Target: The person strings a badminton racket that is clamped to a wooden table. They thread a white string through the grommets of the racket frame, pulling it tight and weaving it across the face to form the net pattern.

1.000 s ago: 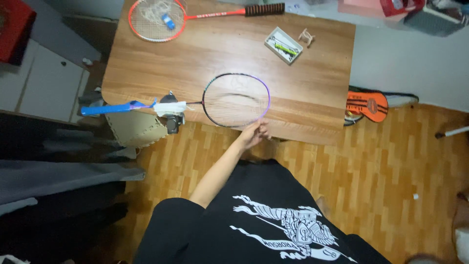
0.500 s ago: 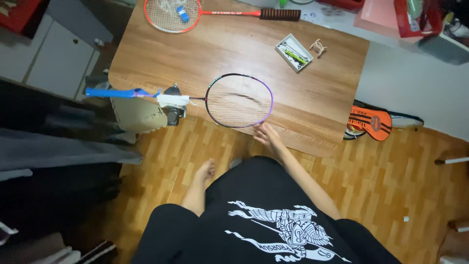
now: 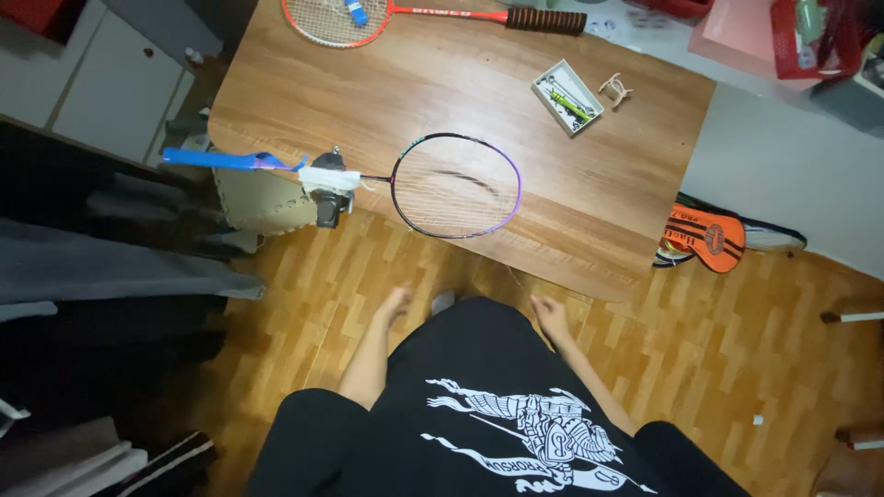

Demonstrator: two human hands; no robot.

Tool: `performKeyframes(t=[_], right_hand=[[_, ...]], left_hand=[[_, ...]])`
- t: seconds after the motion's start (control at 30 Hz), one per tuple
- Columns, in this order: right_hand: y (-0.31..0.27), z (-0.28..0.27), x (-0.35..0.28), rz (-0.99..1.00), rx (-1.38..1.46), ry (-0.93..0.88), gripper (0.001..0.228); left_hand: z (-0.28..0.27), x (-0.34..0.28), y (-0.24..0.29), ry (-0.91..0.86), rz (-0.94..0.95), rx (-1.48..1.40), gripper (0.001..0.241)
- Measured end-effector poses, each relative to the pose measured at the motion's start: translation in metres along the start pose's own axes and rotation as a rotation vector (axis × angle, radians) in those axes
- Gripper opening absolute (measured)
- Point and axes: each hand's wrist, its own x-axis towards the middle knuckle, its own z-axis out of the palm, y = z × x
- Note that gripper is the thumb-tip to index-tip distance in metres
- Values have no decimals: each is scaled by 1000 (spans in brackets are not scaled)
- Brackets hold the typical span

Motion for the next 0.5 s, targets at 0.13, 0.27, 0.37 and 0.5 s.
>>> performKeyframes(t=[0.13,0.27,0.37,0.5], right_hand=[[123,-31,-24,141,-467,165,34],[174,-39,-32,343,-563,11,30],[148,-24,-23,110,-742,-108,27],[-22,-7,-20,-173,-155,-298,34]], left_hand=[[85,-6,70,-528,213,162,58],[154,-63,134,-609,156,93,57],[171,-78,131,-873,34,-279,52],[161,-29,89,-930,212,-464,21]])
